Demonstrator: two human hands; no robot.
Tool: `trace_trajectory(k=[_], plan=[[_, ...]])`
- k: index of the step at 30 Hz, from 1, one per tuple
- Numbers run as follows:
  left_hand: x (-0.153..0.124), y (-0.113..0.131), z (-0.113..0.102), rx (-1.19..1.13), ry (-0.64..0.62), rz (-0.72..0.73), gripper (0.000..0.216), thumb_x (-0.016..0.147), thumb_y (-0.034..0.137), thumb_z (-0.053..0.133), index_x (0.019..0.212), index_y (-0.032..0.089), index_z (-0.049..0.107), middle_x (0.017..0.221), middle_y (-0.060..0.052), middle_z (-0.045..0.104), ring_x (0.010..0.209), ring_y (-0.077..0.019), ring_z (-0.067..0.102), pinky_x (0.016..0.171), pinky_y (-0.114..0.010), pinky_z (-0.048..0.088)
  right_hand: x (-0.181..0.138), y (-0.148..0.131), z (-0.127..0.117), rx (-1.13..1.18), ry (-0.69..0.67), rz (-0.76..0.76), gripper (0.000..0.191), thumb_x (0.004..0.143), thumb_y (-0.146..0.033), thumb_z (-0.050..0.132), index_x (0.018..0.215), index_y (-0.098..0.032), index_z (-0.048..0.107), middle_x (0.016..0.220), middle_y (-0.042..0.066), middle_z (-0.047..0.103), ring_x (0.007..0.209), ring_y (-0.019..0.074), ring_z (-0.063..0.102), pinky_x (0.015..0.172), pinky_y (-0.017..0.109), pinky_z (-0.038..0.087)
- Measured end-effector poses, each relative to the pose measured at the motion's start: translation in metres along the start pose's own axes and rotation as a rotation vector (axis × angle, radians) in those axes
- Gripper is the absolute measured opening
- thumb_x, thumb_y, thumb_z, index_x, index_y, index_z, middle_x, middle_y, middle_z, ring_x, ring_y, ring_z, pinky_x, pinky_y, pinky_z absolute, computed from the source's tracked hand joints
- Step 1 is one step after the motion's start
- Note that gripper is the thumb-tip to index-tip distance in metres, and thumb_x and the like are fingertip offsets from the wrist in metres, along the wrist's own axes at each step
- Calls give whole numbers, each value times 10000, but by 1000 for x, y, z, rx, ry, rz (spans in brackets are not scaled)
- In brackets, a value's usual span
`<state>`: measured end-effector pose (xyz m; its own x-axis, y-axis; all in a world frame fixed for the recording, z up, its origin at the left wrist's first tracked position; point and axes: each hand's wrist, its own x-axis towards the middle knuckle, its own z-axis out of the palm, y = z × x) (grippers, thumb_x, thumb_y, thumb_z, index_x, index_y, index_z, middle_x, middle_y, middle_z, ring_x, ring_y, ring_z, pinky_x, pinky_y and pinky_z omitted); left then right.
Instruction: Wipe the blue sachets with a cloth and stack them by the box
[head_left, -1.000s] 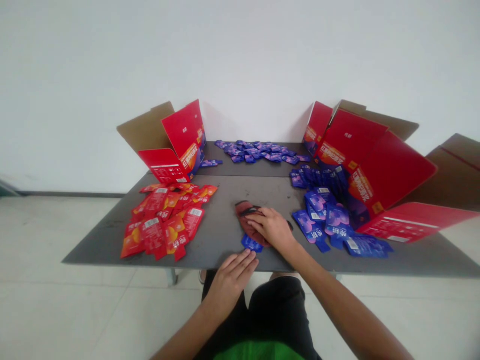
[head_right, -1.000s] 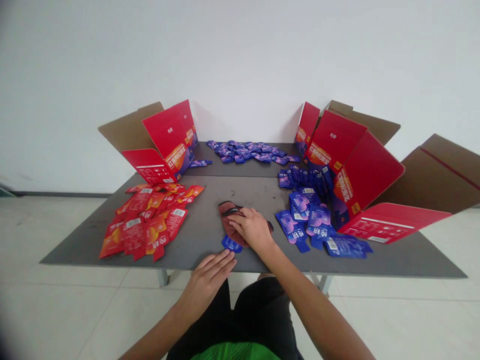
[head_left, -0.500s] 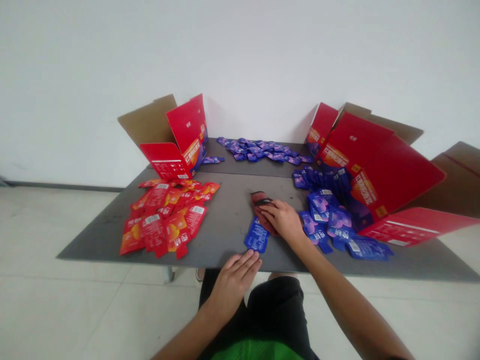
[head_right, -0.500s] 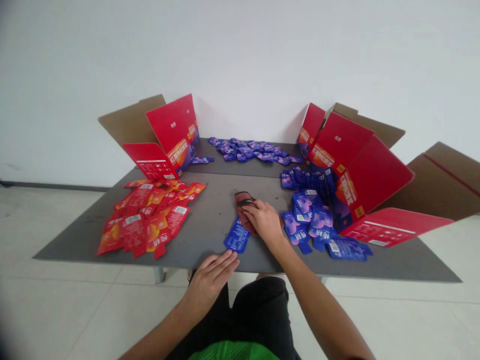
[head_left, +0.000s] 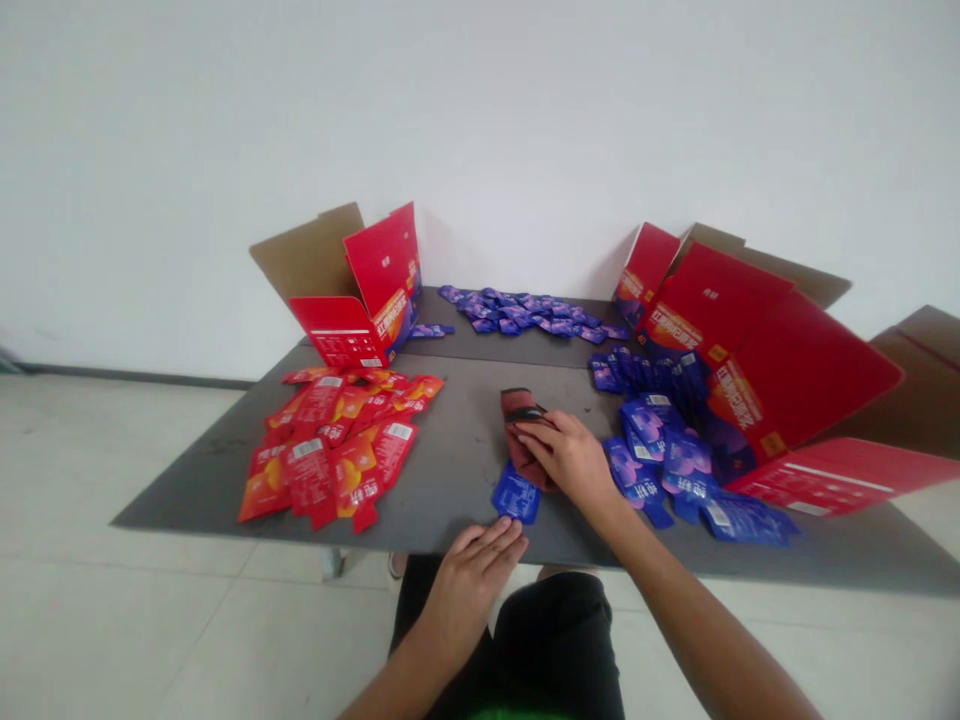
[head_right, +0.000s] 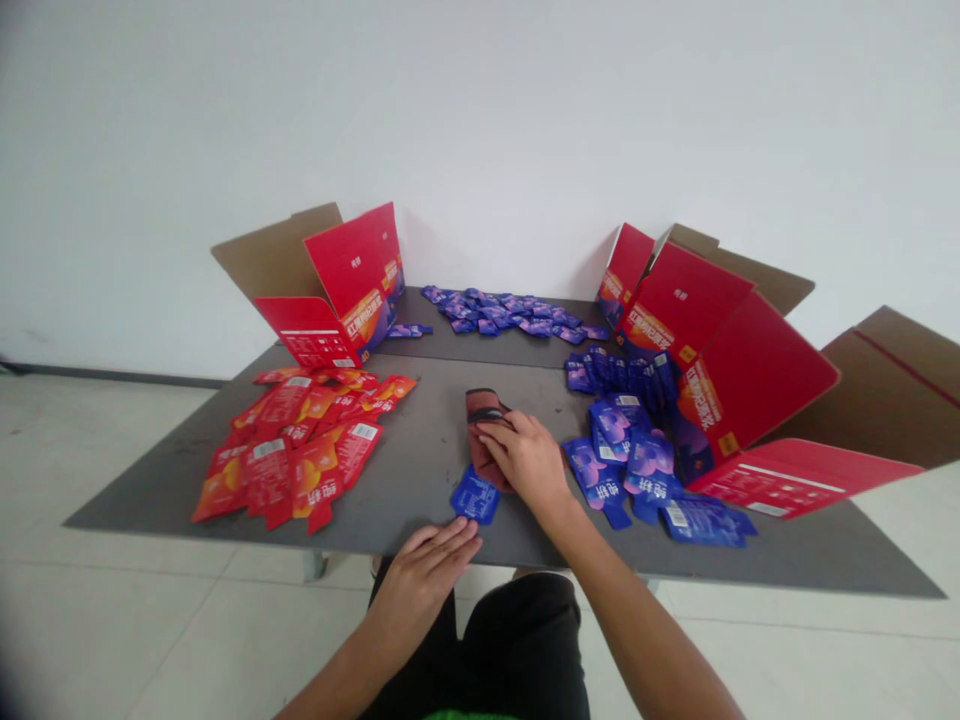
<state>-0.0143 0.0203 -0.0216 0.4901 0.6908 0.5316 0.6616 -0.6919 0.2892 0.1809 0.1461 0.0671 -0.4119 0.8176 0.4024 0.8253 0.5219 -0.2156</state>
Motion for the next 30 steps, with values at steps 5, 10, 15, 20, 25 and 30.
trace_trajectory(k=[5,10,15,20,25,30], plan=[[1,2,-1,-24,-26,-26,354,1083,144,387,1275,169,683,1215,-91,762,1151,-215,712,1020,-409,500,-28,-26,9,116,-126,-142,235,1011,-339,616,1189,-361,768,1119,40,723,1013,197,665,891,319,544],[1,3,-4,2,-36,-14,352,1084,129,397,1342,171,633,1387,-90,678,1333,-206,608,1044,-391,477,-8,3,10,7,-53,8,238,1006,-336,620,1177,-314,783,1076,69,717,995,222,654,895,342,531],[3,4,-5,-19,-16,-19,311,1081,147,428,1278,156,668,1265,-90,744,1205,-211,687,1021,-398,487,-21,-18,1,49,-62,-73,282,1035,-379,562,1226,-317,759,1127,72,704,1011,225,638,900,351,522],[2,3,-7,-19,-39,-12,340,1076,136,416,1316,153,657,1296,-103,728,1248,-212,662,1043,-404,486,-25,-15,14,73,-114,-92,244,1015,-343,608,1198,-348,769,1117,49,715,1030,206,657,912,321,529],[1,2,-7,18,-50,6,359,1080,131,403,1353,161,634,1393,-100,673,1347,-201,595,1062,-395,479,-4,7,5,-32,-21,35,270,1024,-361,583,1201,-293,776,1082,90,700,1002,240,642,896,362,527],[2,3,-10,13,-89,-1,362,1069,125,415,1346,165,644,1314,-104,719,1260,-207,657,1068,-400,479,-25,-18,13,70,-75,-99,254,1019,-366,598,1210,-355,764,1096,58,703,993,211,643,882,332,532]])
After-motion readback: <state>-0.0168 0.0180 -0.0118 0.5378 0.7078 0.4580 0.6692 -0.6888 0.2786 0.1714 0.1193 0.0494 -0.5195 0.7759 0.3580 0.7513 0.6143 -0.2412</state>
